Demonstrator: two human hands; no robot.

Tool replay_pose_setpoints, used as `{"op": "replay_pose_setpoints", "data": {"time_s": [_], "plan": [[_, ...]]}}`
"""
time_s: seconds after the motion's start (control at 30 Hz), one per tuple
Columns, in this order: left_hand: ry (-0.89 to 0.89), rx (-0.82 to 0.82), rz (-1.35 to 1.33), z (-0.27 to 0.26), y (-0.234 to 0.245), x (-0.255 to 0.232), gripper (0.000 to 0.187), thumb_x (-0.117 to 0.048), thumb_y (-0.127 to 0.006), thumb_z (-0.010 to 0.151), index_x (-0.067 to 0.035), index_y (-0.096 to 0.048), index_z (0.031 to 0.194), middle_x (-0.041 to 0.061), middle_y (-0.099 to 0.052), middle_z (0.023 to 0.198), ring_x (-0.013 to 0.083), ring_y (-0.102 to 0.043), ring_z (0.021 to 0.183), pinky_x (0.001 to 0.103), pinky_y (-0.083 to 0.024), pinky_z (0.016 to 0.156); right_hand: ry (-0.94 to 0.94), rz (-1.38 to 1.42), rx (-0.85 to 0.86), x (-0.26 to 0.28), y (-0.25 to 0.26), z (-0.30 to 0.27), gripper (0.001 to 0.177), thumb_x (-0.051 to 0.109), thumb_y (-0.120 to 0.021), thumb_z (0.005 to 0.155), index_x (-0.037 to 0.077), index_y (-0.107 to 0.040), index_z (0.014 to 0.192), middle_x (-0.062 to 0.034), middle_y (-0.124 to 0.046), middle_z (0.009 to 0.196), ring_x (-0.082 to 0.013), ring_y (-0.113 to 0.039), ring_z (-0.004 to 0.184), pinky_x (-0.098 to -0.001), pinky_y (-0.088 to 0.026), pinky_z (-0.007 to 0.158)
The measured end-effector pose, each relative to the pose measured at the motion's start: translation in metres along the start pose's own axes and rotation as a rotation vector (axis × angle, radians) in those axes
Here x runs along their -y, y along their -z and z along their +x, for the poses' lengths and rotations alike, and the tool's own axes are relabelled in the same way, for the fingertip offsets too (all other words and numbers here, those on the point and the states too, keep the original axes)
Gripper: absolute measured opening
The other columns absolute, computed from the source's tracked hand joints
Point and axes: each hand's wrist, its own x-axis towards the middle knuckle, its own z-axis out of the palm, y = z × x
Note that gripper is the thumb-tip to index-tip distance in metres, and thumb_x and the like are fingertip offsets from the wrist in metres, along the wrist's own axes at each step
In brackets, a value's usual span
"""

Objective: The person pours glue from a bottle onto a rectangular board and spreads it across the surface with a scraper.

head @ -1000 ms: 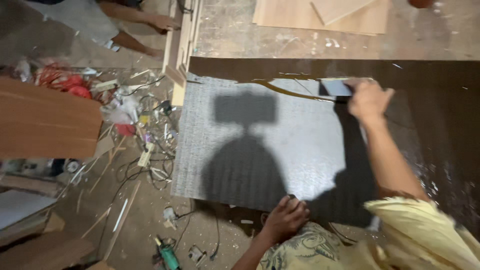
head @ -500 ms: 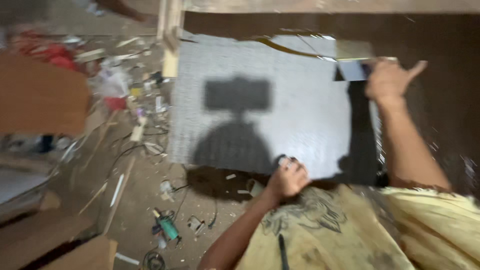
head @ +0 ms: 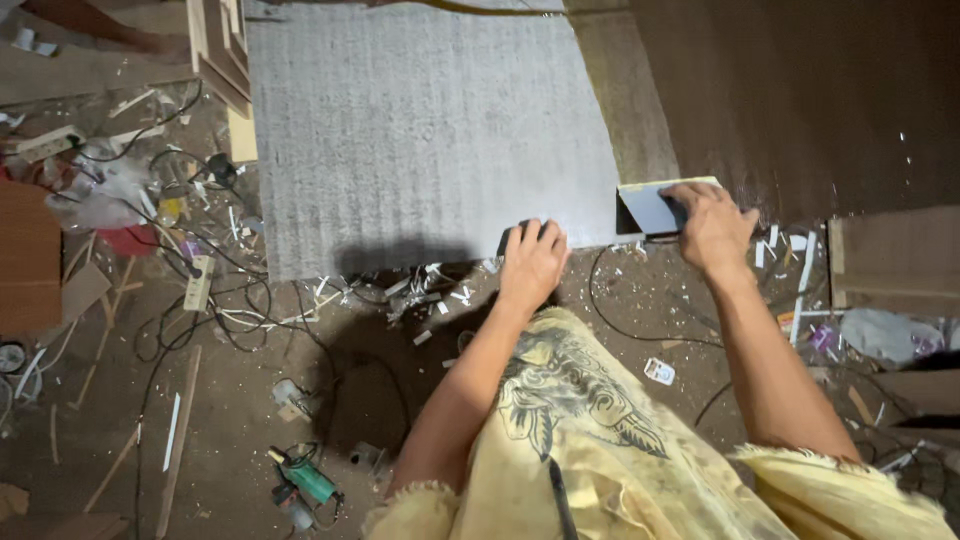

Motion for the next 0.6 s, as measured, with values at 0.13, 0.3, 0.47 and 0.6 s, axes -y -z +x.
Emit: {"op": "replay_pose_setpoints", "data": {"time_s": [0.13,0.3,0.47,0.6], "plan": [[0.048,-0.024,0.040,-0.003,-0.006,-0.004,0.024,-0.026,-0.068,0.092,-0.004,-0.072,0.100,0.013,-0.062,0.106,0.0339,-0.055,0.103,0.048,-0.044,0.088,-0.013,-0.050,0.045,0.007,-0.005,-0.055,0.069,0.001,-0.057,0.080,0.040,-0.063,0.137,0.0040,-0.060,0.146,-0.0292,-0.056,0.138,-0.0722,-0.045,0.095],[0.034,-0.012,0.021,-0.006,0.002,-0.001,0.024,-0.025,-0.072,0.088,-0.006,-0.072,0.103,0.012,-0.064,0.111,0.0329,-0.056,0.107,0.046,-0.045,0.088,-0.069,-0.001,0.150,0.009,0.006,-0.089,0.072,-0.001,-0.054,0.078,0.041,-0.068,0.135,0.0000,-0.069,0.140,-0.0332,-0.062,0.133,-0.0647,-0.046,0.096],[0.037,-0.072,-0.053,-0.027,0.011,0.021,0.017,-0.019,-0.068,0.094,-0.005,-0.072,0.105,0.014,-0.067,0.114,0.0337,-0.058,0.111,0.045,-0.046,0.093,-0.096,0.214,0.075,0.040,0.062,-0.055,0.067,-0.001,-0.052,0.081,0.038,-0.070,0.132,0.0046,-0.069,0.139,-0.0322,-0.062,0.132,-0.0637,-0.051,0.092],[-0.011,-0.034,-0.065,-0.035,0.007,0.037,0.015,-0.013,-0.059,0.098,-0.005,-0.070,0.104,0.013,-0.067,0.107,0.0335,-0.059,0.110,0.045,-0.048,0.094,0.095,0.202,-0.324,0.100,0.091,0.043,0.054,0.012,-0.064,0.088,0.039,-0.070,0.134,0.0110,-0.069,0.135,-0.0226,-0.060,0.131,-0.0551,-0.048,0.097]]}}
